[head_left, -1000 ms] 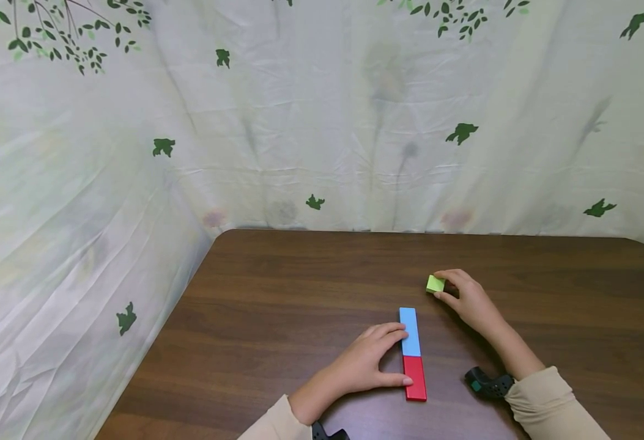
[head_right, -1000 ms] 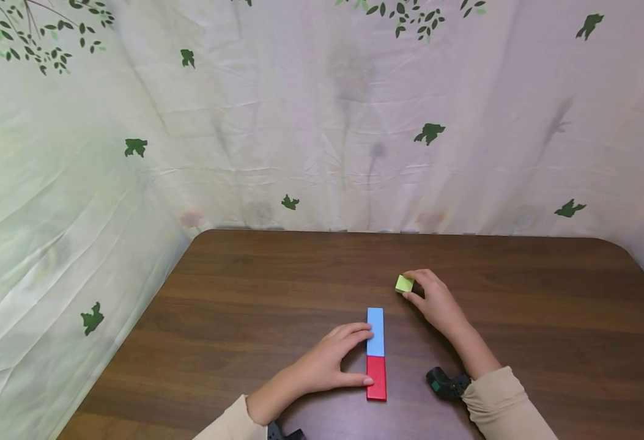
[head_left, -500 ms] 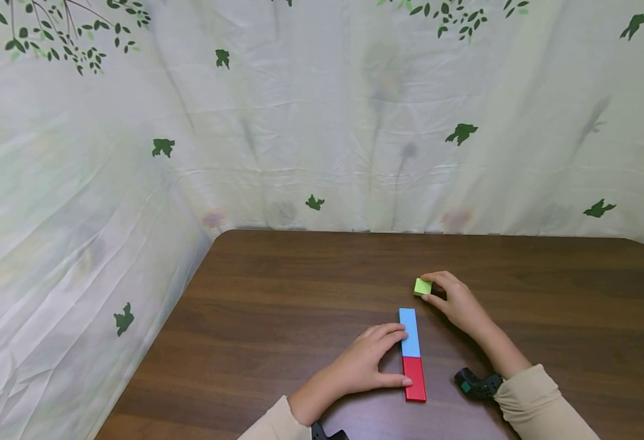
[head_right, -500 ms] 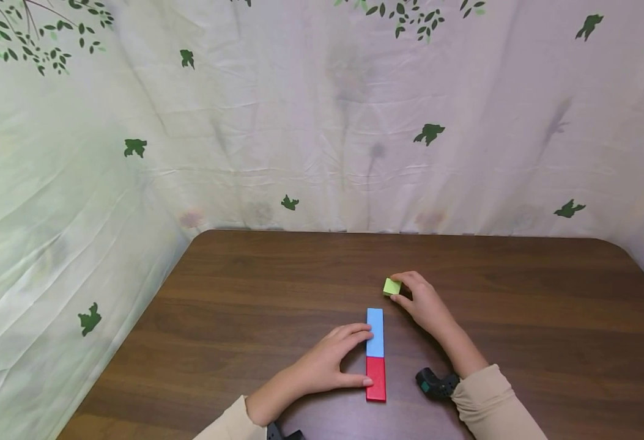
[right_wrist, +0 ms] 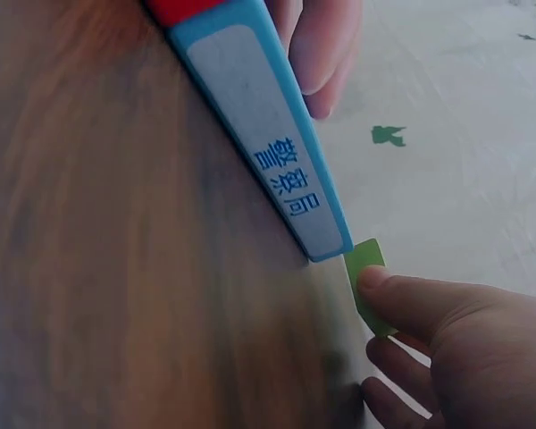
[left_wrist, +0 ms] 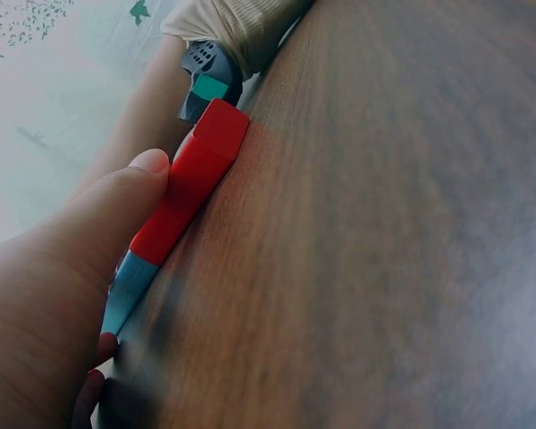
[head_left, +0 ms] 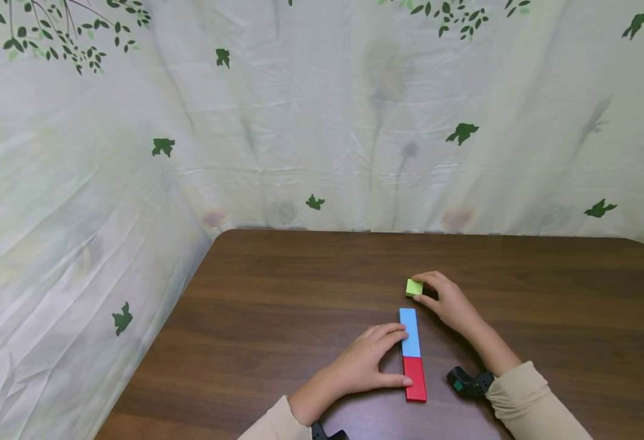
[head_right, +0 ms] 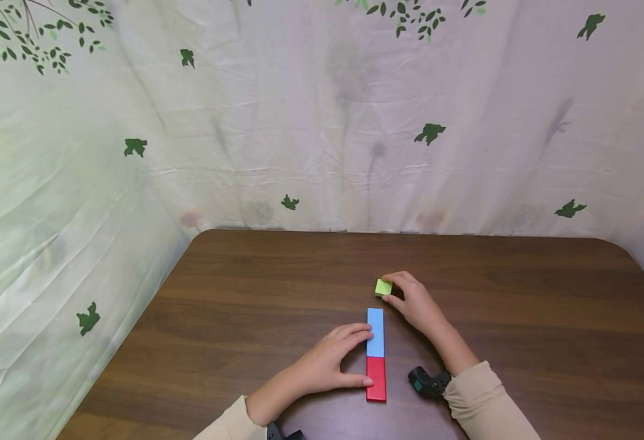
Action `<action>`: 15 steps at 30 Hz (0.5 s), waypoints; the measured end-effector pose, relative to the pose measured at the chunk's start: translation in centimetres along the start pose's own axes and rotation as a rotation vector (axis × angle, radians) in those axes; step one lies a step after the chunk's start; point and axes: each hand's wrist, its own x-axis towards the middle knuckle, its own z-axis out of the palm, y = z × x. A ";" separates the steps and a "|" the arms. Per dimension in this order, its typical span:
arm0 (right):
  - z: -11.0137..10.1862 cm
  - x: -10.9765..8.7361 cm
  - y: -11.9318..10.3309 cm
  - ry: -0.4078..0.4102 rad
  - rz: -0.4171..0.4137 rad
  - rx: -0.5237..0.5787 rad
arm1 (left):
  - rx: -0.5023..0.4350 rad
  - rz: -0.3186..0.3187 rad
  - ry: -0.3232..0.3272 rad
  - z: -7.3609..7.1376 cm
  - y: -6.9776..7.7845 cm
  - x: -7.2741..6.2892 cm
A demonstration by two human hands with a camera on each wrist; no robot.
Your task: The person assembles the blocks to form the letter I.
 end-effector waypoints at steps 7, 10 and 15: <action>0.3 0.2 -0.3 -0.018 -0.002 -0.005 | -0.007 0.002 0.002 0.1 -0.1 0.0; 0.4 0.2 -0.3 -0.031 -0.005 -0.001 | -0.005 0.003 0.001 0.1 -0.1 0.0; 0.5 0.2 -0.3 -0.057 0.002 0.002 | -0.008 0.003 0.003 0.2 -0.2 0.0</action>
